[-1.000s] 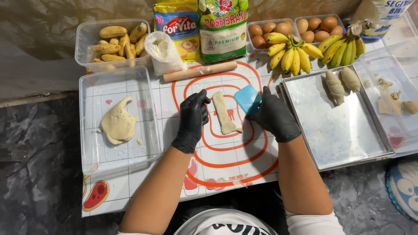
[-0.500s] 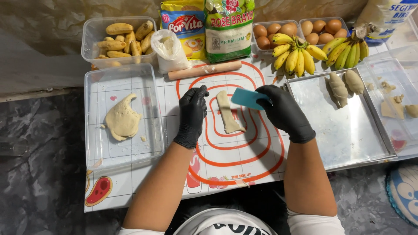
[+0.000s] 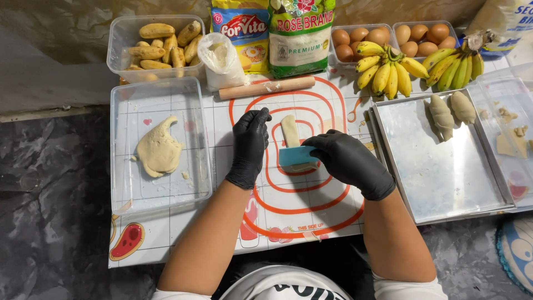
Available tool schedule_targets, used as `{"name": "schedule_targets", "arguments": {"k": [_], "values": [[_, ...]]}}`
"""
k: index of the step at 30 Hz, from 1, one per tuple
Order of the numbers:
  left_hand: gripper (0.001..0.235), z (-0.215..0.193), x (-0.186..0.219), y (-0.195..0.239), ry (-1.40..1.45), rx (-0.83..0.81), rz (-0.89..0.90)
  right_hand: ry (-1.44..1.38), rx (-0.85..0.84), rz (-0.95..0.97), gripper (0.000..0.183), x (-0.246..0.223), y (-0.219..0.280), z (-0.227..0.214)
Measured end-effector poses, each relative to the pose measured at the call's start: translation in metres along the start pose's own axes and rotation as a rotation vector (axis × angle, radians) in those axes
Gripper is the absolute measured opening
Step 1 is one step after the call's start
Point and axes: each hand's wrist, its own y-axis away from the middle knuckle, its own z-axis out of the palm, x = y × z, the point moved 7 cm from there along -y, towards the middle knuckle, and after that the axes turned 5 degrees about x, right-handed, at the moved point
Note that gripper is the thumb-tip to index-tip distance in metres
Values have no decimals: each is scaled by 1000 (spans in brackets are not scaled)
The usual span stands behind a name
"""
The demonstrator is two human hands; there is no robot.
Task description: The person shapes a piece of dough into a rectangular form using a blue plastic scraper and then flattens it with a wooden rolling pin on a silicone mat. The person repeatedly rolls the dough back and forth to achieve a thin, even sheet.
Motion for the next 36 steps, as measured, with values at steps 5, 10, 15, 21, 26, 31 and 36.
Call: {"name": "schedule_targets", "arguments": {"k": [5,10,15,21,26,31,36], "values": [[22,0,-2,-3,-12,5,4,84,-4,-13,25,-2,0,6],[21,-1,-4,-5,-19,7,9,65,-41,38,28,14,0,17],[20,-1,3,0,-35,0,34,-392,127,131,26,8,-5,-11],[11,3,17,0,-567,-140,284,-221,663,211,42,81,8,-28],[40,21,43,56,-1389,-589,336,-91,477,396,55,79,-4,-19],[27,23,29,61,-1510,-740,319,46,324,492,56,101,-8,5],[26,25,14,54,-1510,-682,378,326,400,445,60,111,-10,4]]}}
